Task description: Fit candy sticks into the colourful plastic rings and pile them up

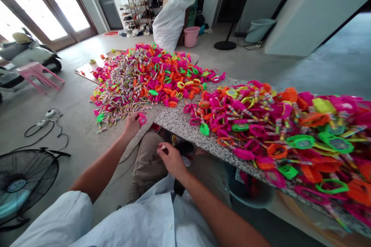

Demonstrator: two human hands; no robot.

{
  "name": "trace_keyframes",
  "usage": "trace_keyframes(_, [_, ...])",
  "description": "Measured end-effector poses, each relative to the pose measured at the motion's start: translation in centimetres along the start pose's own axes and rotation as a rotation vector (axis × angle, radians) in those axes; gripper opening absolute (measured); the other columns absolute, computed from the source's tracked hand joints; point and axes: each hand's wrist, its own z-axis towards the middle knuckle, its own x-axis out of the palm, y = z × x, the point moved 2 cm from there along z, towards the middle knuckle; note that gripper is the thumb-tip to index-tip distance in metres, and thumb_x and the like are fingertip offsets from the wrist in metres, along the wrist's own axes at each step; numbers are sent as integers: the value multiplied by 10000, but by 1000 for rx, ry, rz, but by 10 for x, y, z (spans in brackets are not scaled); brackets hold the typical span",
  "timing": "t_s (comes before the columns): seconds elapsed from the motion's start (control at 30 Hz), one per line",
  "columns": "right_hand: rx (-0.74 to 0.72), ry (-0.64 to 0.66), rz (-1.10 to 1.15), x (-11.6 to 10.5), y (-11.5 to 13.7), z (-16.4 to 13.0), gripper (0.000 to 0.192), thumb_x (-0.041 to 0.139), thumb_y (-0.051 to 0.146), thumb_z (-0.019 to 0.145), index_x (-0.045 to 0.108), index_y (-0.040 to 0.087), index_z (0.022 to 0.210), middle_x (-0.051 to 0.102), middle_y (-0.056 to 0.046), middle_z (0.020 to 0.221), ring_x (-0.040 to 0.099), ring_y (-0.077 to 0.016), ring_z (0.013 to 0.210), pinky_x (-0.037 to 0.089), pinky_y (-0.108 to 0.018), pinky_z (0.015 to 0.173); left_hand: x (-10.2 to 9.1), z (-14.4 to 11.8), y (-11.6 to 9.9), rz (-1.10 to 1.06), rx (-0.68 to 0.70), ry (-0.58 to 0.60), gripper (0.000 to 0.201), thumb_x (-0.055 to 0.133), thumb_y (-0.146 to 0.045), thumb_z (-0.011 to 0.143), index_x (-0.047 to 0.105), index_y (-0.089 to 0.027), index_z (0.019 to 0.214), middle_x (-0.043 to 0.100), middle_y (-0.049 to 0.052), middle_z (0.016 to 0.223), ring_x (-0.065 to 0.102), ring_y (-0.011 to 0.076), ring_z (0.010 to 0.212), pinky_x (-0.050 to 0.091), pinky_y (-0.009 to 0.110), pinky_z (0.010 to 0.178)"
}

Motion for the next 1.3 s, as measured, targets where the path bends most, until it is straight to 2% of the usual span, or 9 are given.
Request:
trace_keyframes(0.13, [-104,-29,49,-12,50,0,616,715,474,904,507,196,1413,744,-63,1063,717,-200,886,546,-377,929,2,-52,-24,-75,104,-62,313,476,-288,1019,747,-179,1131,726,41,910,648,151,825,500,249,784])
trace_keyframes(0.3, [-262,-5,-52,-18,95,-7,423,748,459,908,525,231,1186,738,-44,1028,708,-205,953,535,-353,923,12,-88,-58,57,219,-110,253,483,-342,1065,690,-197,1080,716,37,913,625,158,808,483,286,797])
trace_keyframes(0.43, [-319,-41,-137,-25,96,-4,253,669,413,945,601,222,1096,720,-45,1009,686,-202,910,531,-344,868,16,-98,-74,50,305,-2,212,466,-272,1060,661,-194,1090,734,60,1016,667,169,930,505,292,865])
trace_keyframes(0.63, [-320,-112,-104,-42,92,-6,252,650,416,967,651,208,1108,728,-57,1028,681,-194,901,543,-328,857,9,-110,-80,40,454,147,337,523,-354,1078,621,-175,1346,726,123,1247,688,201,1137,535,334,1015])
trace_keyframes(0.8, [-332,-112,-152,-49,94,-9,215,654,386,963,685,208,1079,735,-60,1040,685,-201,936,552,-338,892,9,-113,-79,63,510,122,347,534,-377,1094,632,-190,1370,733,122,1271,696,205,1168,545,347,1022])
trace_keyframes(0.9, [-346,-152,-163,-54,97,-11,218,659,396,966,697,217,1084,736,-68,1064,694,-208,948,559,-347,898,12,-113,-79,62,466,69,352,587,-394,1073,607,-209,1371,740,114,1268,725,194,1098,567,343,967])
trace_keyframes(1.07, [-380,-195,-171,-60,102,-12,222,662,411,966,701,220,1074,741,-69,1064,705,-212,952,565,-352,907,15,-115,-79,6,380,35,384,660,-397,1037,498,-229,1341,784,60,1100,751,182,993,564,328,877])
trace_keyframes(1.17, [-329,-189,-129,-61,101,-10,258,674,442,955,706,222,1087,749,-67,1043,711,-212,932,573,-349,890,16,-116,-80,25,385,69,381,664,-383,1026,496,-229,1331,777,59,1081,744,189,999,554,327,852])
trace_keyframes(1.3, [-235,-160,-1,-60,103,-7,347,706,510,928,717,205,1092,749,-60,961,710,-194,828,573,-312,771,15,-114,-84,44,444,96,264,653,-316,988,596,-213,1224,739,64,1034,700,171,936,534,301,807])
